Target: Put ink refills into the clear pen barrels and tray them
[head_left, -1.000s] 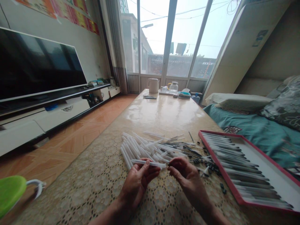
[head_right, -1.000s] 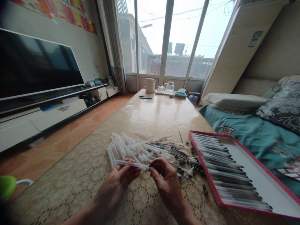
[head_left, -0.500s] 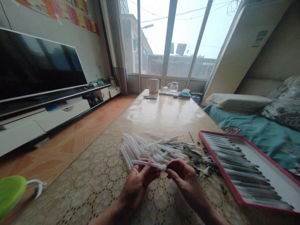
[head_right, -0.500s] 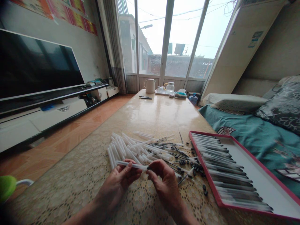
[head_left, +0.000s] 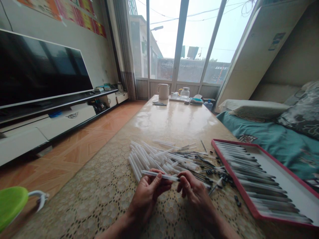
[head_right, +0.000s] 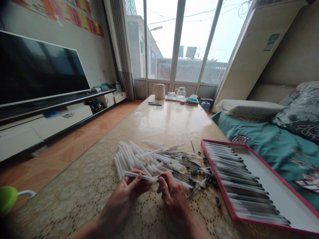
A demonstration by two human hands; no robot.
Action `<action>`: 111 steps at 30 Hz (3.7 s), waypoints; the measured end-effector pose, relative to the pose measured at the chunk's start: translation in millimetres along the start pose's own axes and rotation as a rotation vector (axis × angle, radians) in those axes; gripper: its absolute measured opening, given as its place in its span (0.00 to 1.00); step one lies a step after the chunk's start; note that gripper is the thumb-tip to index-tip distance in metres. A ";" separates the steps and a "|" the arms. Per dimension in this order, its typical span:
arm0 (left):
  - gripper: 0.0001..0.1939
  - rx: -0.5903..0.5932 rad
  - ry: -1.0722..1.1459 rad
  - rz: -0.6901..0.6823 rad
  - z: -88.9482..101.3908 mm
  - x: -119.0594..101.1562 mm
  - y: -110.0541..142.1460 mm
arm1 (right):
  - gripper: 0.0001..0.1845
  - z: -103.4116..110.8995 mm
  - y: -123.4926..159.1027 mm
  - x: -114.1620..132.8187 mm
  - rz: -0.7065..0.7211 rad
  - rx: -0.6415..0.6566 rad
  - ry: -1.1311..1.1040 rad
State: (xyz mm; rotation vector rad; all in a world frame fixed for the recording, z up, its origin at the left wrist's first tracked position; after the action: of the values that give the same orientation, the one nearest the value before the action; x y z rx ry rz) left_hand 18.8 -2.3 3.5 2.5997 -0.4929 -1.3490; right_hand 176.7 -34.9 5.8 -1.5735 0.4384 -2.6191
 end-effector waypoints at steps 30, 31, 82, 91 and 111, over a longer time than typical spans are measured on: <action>0.11 0.073 0.007 0.023 0.9 2.6 -3.8 | 0.21 5.1 1.1 0.5 0.012 0.083 0.173; 0.11 0.067 0.011 0.022 1.1 2.7 -4.0 | 0.20 5.2 1.0 0.3 0.013 0.085 0.175; 0.14 0.366 -1.662 -0.946 -23.5 -28.6 -34.0 | 0.16 35.5 -2.5 -5.5 0.043 -0.259 0.222; 0.13 0.261 -1.529 -0.975 -15.3 -25.0 -40.2 | 0.13 36.8 -3.5 -7.1 0.133 -0.304 0.213; 0.15 0.038 -0.392 -0.115 23.1 -23.7 -12.4 | 0.08 25.0 3.6 6.8 0.289 -0.142 0.289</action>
State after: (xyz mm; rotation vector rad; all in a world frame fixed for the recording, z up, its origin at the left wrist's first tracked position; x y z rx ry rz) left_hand -10.2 17.9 4.5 2.4255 -0.4284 -1.9197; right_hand 194.9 -45.0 21.7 -1.0623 0.8182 -2.6359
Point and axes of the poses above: each hand's wrist, its own y-axis away from the middle knuckle, its own z-axis out of the back of the hand, x = y × z, the point moved 2 cm from there along -y, towards the middle knuckle, and after that the axes turned 6 degrees about -x, right-handed, at the moved point
